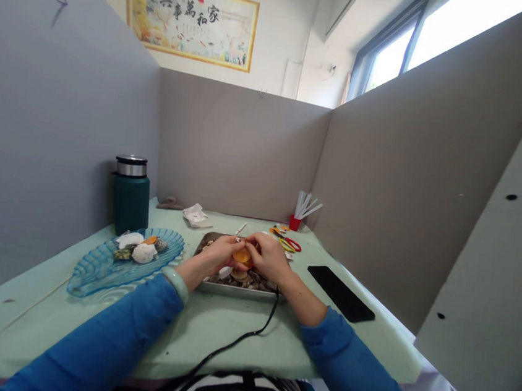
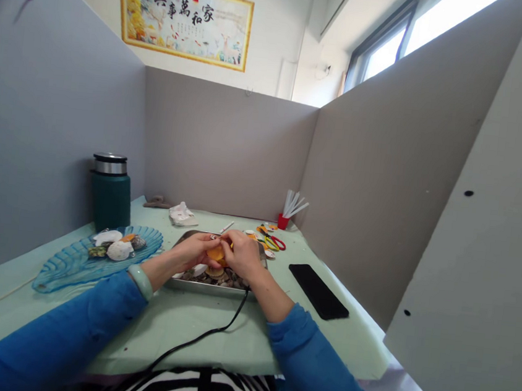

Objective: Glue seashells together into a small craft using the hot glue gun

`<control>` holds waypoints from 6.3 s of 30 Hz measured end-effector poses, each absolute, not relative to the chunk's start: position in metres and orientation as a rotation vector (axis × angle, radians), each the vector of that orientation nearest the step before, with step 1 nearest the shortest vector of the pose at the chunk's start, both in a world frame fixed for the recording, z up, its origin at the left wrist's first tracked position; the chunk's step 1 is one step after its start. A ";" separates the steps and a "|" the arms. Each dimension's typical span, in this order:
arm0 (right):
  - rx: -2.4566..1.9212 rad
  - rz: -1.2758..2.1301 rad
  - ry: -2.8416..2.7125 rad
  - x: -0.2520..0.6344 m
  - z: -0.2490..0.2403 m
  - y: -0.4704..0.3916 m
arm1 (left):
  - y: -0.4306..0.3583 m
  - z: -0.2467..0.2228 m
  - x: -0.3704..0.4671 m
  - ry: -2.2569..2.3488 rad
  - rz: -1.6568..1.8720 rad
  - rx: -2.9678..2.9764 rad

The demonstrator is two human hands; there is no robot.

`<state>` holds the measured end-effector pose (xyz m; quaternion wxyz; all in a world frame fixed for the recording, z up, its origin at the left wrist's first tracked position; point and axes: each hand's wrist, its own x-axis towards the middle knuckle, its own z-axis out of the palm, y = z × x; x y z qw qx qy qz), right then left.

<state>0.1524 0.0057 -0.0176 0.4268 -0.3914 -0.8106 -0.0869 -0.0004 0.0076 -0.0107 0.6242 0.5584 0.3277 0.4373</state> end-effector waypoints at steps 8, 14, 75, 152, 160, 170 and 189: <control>-0.994 -0.212 -2.014 0.152 -0.017 0.006 | 0.009 -0.011 -0.001 0.734 0.995 1.242; -0.985 -0.207 -2.004 0.152 -0.017 0.005 | 0.014 -0.015 -0.003 0.663 0.969 1.217; -0.932 -0.187 -2.042 0.152 -0.018 0.008 | 0.014 -0.014 -0.003 0.825 1.070 1.224; -0.914 -0.175 -2.089 0.153 -0.018 0.007 | 0.009 -0.011 -0.002 0.762 0.973 1.286; -0.916 -0.171 -2.081 0.152 -0.018 0.007 | 0.008 -0.010 -0.002 0.752 0.970 1.310; -0.912 -0.175 -2.084 0.153 -0.019 0.008 | 0.009 -0.011 -0.002 0.762 0.970 1.313; -0.913 -0.163 -2.086 0.152 -0.016 0.005 | 0.005 -0.009 0.000 0.810 0.988 1.299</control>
